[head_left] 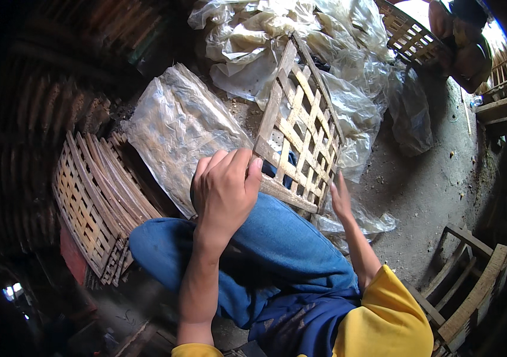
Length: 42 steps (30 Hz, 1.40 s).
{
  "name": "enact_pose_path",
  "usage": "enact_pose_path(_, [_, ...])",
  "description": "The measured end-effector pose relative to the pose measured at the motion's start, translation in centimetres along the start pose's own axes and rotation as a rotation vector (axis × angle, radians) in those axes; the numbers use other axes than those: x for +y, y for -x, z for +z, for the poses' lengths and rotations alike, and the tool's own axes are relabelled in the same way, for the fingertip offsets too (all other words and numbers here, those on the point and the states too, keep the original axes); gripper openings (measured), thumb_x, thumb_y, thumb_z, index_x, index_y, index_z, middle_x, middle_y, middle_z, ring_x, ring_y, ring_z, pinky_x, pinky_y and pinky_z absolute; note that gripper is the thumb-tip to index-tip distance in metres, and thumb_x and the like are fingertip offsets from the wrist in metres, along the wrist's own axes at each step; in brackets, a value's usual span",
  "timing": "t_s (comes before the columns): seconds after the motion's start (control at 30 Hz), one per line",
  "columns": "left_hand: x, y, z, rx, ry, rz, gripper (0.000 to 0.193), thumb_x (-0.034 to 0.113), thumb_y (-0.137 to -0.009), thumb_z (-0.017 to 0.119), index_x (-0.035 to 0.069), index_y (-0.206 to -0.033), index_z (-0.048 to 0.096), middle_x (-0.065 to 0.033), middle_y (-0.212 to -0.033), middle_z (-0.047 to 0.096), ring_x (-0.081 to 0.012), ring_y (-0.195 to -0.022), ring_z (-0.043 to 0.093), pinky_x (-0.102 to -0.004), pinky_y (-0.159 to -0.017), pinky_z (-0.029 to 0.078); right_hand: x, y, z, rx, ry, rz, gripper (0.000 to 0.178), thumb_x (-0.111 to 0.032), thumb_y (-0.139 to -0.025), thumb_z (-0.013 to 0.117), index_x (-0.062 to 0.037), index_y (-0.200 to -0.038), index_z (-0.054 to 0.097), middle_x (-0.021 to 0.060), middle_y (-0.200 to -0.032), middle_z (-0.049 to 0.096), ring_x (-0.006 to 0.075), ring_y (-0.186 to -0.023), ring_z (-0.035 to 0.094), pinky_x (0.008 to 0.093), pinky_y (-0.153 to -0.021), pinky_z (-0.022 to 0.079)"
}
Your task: The person assembles a wooden lattice by hand, inserting thin wooden strips into a grid frame. They repeatedly adjust and align the strips, then place the completed lattice onto a stack of similar items.
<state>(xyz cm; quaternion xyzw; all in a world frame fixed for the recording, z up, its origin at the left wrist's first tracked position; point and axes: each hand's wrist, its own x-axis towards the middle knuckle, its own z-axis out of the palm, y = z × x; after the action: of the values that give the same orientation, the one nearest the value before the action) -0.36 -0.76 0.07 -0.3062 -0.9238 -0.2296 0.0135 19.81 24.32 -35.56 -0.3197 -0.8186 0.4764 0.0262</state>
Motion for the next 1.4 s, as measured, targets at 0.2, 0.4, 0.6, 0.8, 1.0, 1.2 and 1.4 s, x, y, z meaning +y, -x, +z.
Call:
enact_pose_path(0.2, [-0.6, -0.4, 0.0, 0.102, 0.03, 0.0, 0.019, 0.024, -0.095, 0.061, 0.008, -0.085, 0.061, -0.0081, -0.079, 0.063, -0.0296, -0.082, 0.061, -0.0424, -0.08, 0.045, -13.1, -8.0, -2.0, 0.088, 0.079, -0.407, 0.035, -0.025, -0.098, 0.064, -0.0069, -0.128, 0.063, 0.0112, -0.128, 0.066, 0.0275, -0.118, 0.063, 0.0403, -0.097, 0.05])
enact_pose_path(0.4, [-1.0, 0.0, 0.1, 0.076, 0.052, 0.008, 0.017, 0.021, -0.096, 0.061, 0.005, -0.09, 0.064, -0.0099, -0.082, 0.065, -0.0301, -0.083, 0.061, -0.0428, -0.079, 0.045, -14.4, -8.8, 0.2, 0.108, -0.178, -0.174, 0.033, -0.021, -0.087, 0.072, -0.0046, -0.115, 0.066, 0.0125, -0.111, 0.065, 0.0253, -0.104, 0.066, 0.0388, -0.087, 0.052])
enact_pose_path(0.6, [-0.8, 0.1, 0.2, 0.09, 0.045, 0.016, 0.014, 0.019, -0.092, 0.065, 0.008, -0.084, 0.061, -0.007, -0.082, 0.064, -0.0277, -0.085, 0.061, -0.0424, -0.081, 0.045, -14.7, -9.7, 1.0, 0.154, -0.183, 0.004, 0.034, -0.02, -0.084, 0.073, -0.005, -0.113, 0.067, 0.0106, -0.113, 0.066, 0.0215, -0.102, 0.066, 0.0359, -0.09, 0.051])
enact_pose_path(0.8, [-0.7, -0.4, 0.1, 0.076, 0.043, 0.021, 0.014, 0.019, -0.092, 0.064, 0.008, -0.083, 0.061, -0.007, -0.082, 0.064, -0.0278, -0.085, 0.061, -0.0423, -0.081, 0.045, -14.9, -11.4, 1.0, 0.188, -0.261, 0.098, 0.024, -0.017, -0.087, 0.073, -0.0035, -0.107, 0.069, 0.0005, -0.092, 0.069, 0.007, -0.079, 0.06, 0.0241, -0.072, 0.048])
enact_pose_path(1.0, [-0.8, -0.2, 0.0, 0.064, 0.056, 0.009, 0.016, 0.019, -0.095, 0.062, 0.004, -0.091, 0.065, -0.0113, -0.082, 0.066, -0.0315, -0.083, 0.062, -0.0432, -0.079, 0.045, -16.4, -11.9, 0.2, 0.178, -0.139, 0.102, 0.034, -0.023, -0.082, 0.075, -0.0017, -0.109, 0.07, 0.0124, -0.105, 0.073, 0.0226, -0.096, 0.071, 0.0364, -0.087, 0.054])
enact_pose_path(1.2, [-0.4, -0.3, -0.1, 0.056, 0.032, -0.009, 0.014, 0.019, -0.093, 0.064, 0.007, -0.085, 0.062, -0.0088, -0.081, 0.064, -0.0298, -0.083, 0.061, -0.0427, -0.079, 0.045, -18.5, -9.3, 2.0, 0.421, 0.012, -0.419, 0.047, -0.023, -0.097, 0.055, -0.0031, -0.139, 0.052, 0.0201, -0.149, 0.047, 0.0336, -0.14, 0.043, 0.0468, -0.115, 0.037])
enact_pose_path(1.4, [-0.6, -0.1, -0.1, 0.06, 0.032, 0.004, 0.014, 0.018, -0.091, 0.064, 0.007, -0.083, 0.061, -0.008, -0.082, 0.065, -0.0295, -0.084, 0.061, -0.0428, -0.079, 0.045, -30.3, -7.4, -1.3, 0.315, -0.197, -0.787, 0.056, -0.03, -0.103, 0.05, -0.0052, -0.153, 0.042, 0.0202, -0.163, 0.031, 0.0342, -0.152, 0.028, 0.0457, -0.123, 0.023])
